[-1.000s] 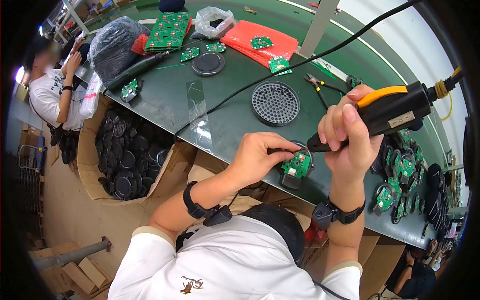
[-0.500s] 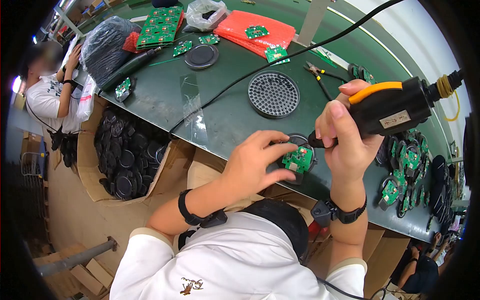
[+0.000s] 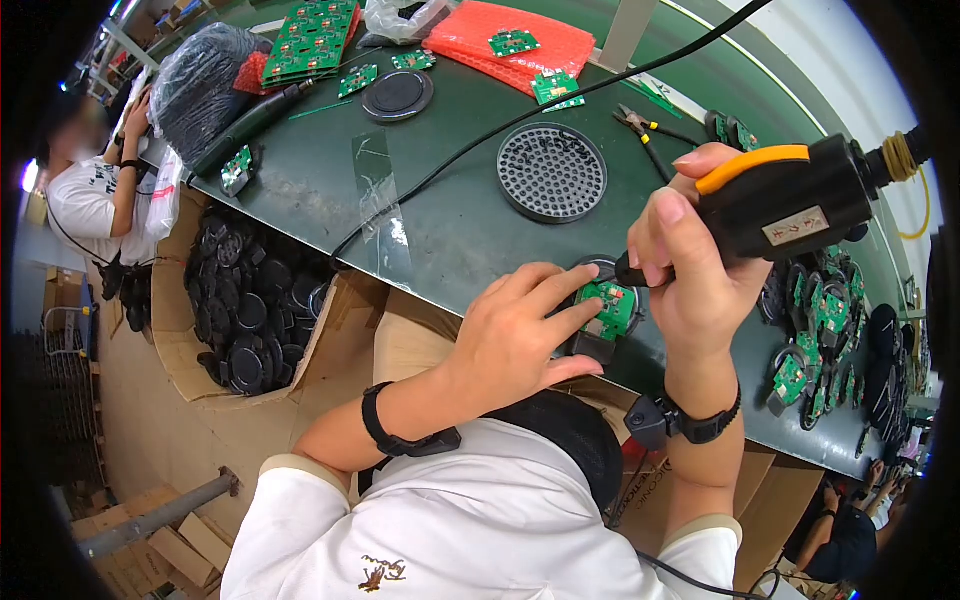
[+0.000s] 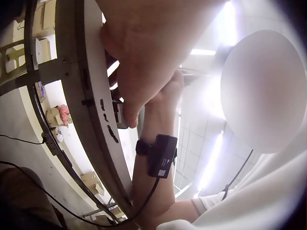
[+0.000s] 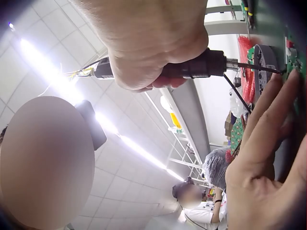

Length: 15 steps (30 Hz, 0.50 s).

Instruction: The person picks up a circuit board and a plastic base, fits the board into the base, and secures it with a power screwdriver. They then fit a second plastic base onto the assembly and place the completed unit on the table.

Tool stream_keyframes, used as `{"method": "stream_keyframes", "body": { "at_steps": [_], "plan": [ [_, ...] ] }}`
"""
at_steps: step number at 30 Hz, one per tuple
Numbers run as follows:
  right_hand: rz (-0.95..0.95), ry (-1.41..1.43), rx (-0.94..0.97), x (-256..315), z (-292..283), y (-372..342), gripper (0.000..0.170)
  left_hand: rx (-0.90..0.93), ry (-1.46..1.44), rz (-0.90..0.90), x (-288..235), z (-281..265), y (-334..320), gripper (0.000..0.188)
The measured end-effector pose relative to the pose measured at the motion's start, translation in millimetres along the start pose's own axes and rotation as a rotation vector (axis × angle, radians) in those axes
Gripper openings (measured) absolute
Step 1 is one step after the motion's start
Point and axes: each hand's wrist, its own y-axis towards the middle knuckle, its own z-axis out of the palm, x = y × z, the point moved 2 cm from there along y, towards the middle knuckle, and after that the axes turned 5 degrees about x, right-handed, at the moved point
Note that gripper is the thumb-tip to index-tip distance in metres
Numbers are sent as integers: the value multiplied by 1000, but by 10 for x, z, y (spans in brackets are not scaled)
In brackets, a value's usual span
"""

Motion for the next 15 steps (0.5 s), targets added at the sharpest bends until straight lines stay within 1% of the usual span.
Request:
{"method": "stream_keyframes", "body": {
  "at_steps": [3,5,8,10,11,13,14,15],
  "plan": [
    [3,16,18,-27,-19,1,31,15,-2,-7,12,3,-6,59],
    [0,6,-4,-22,-11,-1,30,20,-6,-14,19,6,-8,59],
    [14,62,-22,13,-29,8,30,-2,-71,-36,39,-31,34,54],
    [-17,73,-4,55,-42,33,30,-92,-218,-61,68,-65,64,47],
    [-24,94,-14,78,-49,38,31,-95,-216,-61,94,-51,72,47],
    [-18,99,-34,142,-37,46,32,-172,-282,-147,170,-20,93,41],
    [-20,101,-31,147,-34,55,32,-176,-279,-147,164,-17,126,41],
    [-36,174,-33,150,-37,61,32,-176,-274,-195,149,-18,169,37]
  ]
}}
